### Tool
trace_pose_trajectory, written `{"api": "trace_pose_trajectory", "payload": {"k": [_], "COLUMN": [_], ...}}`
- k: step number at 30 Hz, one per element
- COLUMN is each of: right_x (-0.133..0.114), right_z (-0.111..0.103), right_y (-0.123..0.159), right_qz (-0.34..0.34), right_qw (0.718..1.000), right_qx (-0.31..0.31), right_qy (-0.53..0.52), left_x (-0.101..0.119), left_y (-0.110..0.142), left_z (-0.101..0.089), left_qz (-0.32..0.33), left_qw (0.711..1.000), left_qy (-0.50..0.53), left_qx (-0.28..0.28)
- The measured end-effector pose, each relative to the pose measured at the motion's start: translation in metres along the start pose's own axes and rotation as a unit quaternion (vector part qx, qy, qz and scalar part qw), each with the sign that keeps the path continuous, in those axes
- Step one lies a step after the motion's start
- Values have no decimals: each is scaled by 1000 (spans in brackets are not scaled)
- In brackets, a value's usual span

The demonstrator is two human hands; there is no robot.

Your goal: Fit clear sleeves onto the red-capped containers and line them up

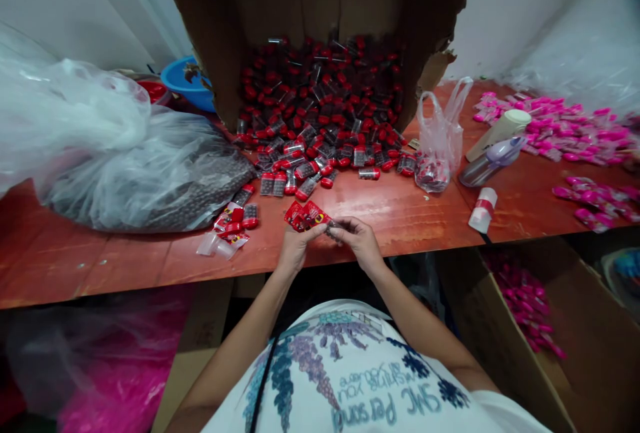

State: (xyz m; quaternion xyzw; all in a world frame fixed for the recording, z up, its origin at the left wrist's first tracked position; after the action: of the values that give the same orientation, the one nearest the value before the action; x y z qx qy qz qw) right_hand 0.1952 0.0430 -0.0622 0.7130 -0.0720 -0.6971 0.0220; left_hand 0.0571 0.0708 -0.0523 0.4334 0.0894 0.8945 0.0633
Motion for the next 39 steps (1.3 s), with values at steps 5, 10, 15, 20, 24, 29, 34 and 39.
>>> {"api": "trace_pose_trajectory", "payload": {"k": [5,10,15,20,24,29,34,39], "right_x": [5,8,11,27,32,12,10,10], "right_z": [-6,-10,-13,-74,-121,-61,13,10], "right_y": [-3,1,-5,-18,-22,-12,-20,-70], "right_qz": [-12,-96,-150,-101,-64,-162,-176,-225], "right_qw": [1000,991,977,962,888,898,937,901], "right_qx": [20,-25,-39,105,217,123,-8,-131], "right_qy": [11,88,149,232,399,389,301,346], "left_x": [0,-4,-13,-9,-5,-19,-18,3], "left_y": [0,-2,1,-3,-8,-8,-6,-15], "left_z": [-1,-2,2,-10,-23,-18,-15,-27], "left_qz": [-22,-17,-56,-146,-145,-104,-67,-7], "left_qw": [999,1000,998,981,977,979,986,984], "left_qy": [27,11,5,117,133,106,104,108], "left_qx": [-14,17,-10,52,75,139,111,145]}}
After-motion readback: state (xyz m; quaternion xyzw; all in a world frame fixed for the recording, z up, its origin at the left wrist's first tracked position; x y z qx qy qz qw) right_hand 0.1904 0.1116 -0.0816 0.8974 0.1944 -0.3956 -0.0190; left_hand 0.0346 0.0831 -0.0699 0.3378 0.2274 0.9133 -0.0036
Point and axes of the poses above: each hand's wrist, its own y-axis away from the middle knuckle, its own z-axis out of the palm, x = y × z, the point moved 1 cm from there along -y, towards the middle knuckle, and after that the axes turned 15 degrees about y, right-handed, at the moved point
